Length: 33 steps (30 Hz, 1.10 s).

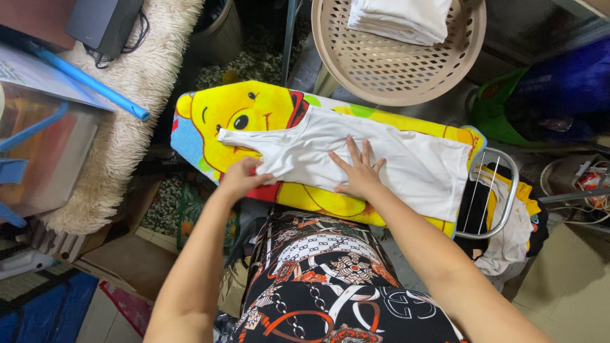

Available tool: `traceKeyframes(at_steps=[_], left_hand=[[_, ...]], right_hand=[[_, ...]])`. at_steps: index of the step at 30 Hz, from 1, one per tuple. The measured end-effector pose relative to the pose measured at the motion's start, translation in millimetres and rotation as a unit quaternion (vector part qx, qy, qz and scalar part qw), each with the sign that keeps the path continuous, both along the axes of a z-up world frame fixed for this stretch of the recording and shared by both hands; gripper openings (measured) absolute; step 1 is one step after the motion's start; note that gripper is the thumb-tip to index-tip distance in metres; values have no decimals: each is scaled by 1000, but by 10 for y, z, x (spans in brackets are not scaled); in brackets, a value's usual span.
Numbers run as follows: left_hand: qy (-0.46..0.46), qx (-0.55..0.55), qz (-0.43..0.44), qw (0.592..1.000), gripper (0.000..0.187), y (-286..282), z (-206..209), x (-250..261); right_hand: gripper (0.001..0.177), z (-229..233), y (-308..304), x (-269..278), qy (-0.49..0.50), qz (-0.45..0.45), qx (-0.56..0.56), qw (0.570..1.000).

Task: The person folds several garments on a Winnie the Pooh-themed ironing board. They handle a white tank top, a yellow t-shirt, and a black t-shirt, smoothing and folding each item before placing them into a nearby basket.

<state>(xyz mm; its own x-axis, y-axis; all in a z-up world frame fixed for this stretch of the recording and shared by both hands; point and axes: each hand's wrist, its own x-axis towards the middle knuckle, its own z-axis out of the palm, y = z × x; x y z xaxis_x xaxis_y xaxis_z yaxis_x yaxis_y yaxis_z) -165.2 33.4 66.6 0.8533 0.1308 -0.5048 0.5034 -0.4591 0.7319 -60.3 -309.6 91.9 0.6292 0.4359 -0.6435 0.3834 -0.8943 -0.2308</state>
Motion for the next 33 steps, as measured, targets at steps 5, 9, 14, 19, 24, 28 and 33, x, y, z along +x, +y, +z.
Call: traceKeyframes(at_steps=[5, 9, 14, 19, 24, 28, 33], left_hand=[[41, -235, 89, 967, 35, 507, 413, 95], [-20, -413, 206, 887, 31, 700, 519, 163], [-63, -402, 267, 874, 22, 927, 281, 240], [-10, -3, 330, 944, 24, 1153, -355, 189], [-24, 61, 307, 949, 23, 1105, -925, 75], [1, -44, 353, 935, 24, 930, -1075, 165], [-97, -139, 387, 906, 19, 800, -963, 148]], right_hand=[[112, 0, 22, 5, 5, 0, -5, 1000], [112, -8, 18, -5, 5, 2, -1, 1000], [113, 15, 9, 5, 7, 2, -8, 1000], [113, 80, 33, 10, 8, 4, -8, 1000], [96, 86, 100, 64, -23, 0, -3, 1000], [24, -133, 355, 439, -119, -12, 44, 992], [12, -535, 830, 915, -201, -33, 273, 940]])
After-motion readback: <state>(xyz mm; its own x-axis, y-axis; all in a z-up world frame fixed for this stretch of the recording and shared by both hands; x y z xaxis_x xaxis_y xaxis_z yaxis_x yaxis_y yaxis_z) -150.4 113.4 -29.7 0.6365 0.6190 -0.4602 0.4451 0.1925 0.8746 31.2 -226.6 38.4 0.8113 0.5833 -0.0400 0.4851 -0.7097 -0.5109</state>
